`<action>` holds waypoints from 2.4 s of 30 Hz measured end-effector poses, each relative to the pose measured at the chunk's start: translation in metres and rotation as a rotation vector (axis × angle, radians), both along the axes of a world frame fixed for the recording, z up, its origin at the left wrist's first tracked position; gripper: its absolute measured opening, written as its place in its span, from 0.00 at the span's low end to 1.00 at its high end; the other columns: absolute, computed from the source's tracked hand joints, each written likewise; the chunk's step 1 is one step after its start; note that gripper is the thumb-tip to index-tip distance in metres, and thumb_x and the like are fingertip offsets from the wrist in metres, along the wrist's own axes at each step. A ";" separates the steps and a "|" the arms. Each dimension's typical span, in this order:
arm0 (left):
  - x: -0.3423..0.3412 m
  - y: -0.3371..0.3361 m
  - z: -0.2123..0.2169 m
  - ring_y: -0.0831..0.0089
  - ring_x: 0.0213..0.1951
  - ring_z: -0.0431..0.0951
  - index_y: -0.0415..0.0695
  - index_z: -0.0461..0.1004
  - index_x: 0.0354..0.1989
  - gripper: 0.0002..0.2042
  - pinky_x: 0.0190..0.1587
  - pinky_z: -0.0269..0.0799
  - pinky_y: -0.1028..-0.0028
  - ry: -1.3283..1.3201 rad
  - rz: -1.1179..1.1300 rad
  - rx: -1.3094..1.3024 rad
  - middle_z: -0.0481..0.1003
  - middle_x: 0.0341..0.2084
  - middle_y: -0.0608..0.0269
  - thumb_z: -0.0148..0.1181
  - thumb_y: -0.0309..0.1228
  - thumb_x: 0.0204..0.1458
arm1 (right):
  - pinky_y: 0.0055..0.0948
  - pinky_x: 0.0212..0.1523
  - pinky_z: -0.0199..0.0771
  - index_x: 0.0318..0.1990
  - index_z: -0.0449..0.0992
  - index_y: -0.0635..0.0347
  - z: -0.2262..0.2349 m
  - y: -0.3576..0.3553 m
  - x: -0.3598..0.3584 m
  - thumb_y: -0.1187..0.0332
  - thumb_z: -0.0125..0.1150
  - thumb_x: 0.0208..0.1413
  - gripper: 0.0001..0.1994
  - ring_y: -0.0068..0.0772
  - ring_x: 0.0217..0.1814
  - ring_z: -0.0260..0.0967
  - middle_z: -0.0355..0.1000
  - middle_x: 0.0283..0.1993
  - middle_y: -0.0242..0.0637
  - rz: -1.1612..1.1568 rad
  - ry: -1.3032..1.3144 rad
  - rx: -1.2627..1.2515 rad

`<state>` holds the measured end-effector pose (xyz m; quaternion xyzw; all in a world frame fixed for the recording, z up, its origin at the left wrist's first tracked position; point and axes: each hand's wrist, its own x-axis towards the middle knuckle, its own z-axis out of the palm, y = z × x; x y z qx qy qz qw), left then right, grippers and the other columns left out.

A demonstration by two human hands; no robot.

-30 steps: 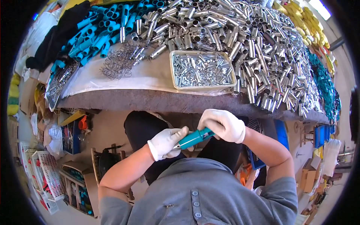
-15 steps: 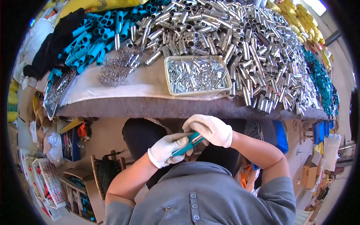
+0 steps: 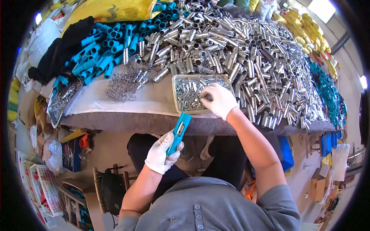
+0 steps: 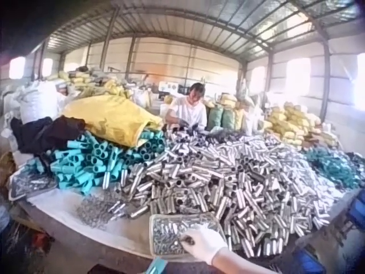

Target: Assemble metal tubes with plastic handles and small metal pins to create hardware components.

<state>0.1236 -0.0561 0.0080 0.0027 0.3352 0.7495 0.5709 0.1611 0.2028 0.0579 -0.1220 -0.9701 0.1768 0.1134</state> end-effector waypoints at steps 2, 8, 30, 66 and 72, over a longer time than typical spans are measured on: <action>0.001 0.003 0.003 0.84 0.12 0.56 0.49 0.65 0.49 0.17 0.09 0.49 0.87 -0.016 0.006 -0.001 0.68 0.27 0.59 0.47 0.46 0.60 | 0.35 0.39 0.72 0.37 0.74 0.57 -0.008 0.002 0.009 0.68 0.59 0.50 0.08 0.40 0.35 0.73 0.72 0.35 0.41 -0.083 0.180 0.073; 0.002 0.004 -0.004 0.84 0.12 0.56 0.46 0.65 0.51 0.17 0.10 0.49 0.87 -0.004 0.050 0.037 0.68 0.26 0.60 0.46 0.44 0.61 | 0.35 0.43 0.72 0.40 0.77 0.55 0.029 -0.062 0.046 0.72 0.55 0.53 0.08 0.45 0.42 0.71 0.73 0.38 0.42 0.288 0.151 -0.250; 0.025 0.000 0.008 0.89 0.21 0.63 0.40 0.70 0.54 0.24 0.22 0.58 0.86 0.664 0.000 -0.134 0.70 0.24 0.75 0.58 0.44 0.55 | 0.24 0.35 0.71 0.47 0.68 0.55 -0.066 -0.098 0.081 0.71 0.68 0.47 0.20 0.24 0.35 0.70 0.73 0.39 0.31 0.075 0.119 -2.055; -0.021 -0.016 -0.014 0.82 0.13 0.58 0.50 0.68 0.46 0.14 0.11 0.50 0.84 -0.195 0.314 0.019 0.70 0.26 0.66 0.44 0.44 0.62 | 0.26 0.26 0.67 0.51 0.69 0.60 0.002 -0.114 -0.048 0.68 0.64 0.49 0.21 0.25 0.23 0.65 0.66 0.26 0.35 0.239 -0.059 -0.417; -0.016 -0.012 -0.004 0.83 0.11 0.57 0.47 0.68 0.44 0.15 0.09 0.48 0.84 0.015 0.386 0.013 0.69 0.25 0.65 0.44 0.45 0.62 | 0.21 0.29 0.69 0.51 0.65 0.61 0.000 -0.120 -0.029 0.74 0.63 0.51 0.20 0.19 0.31 0.66 0.65 0.29 0.31 0.160 -0.128 -1.144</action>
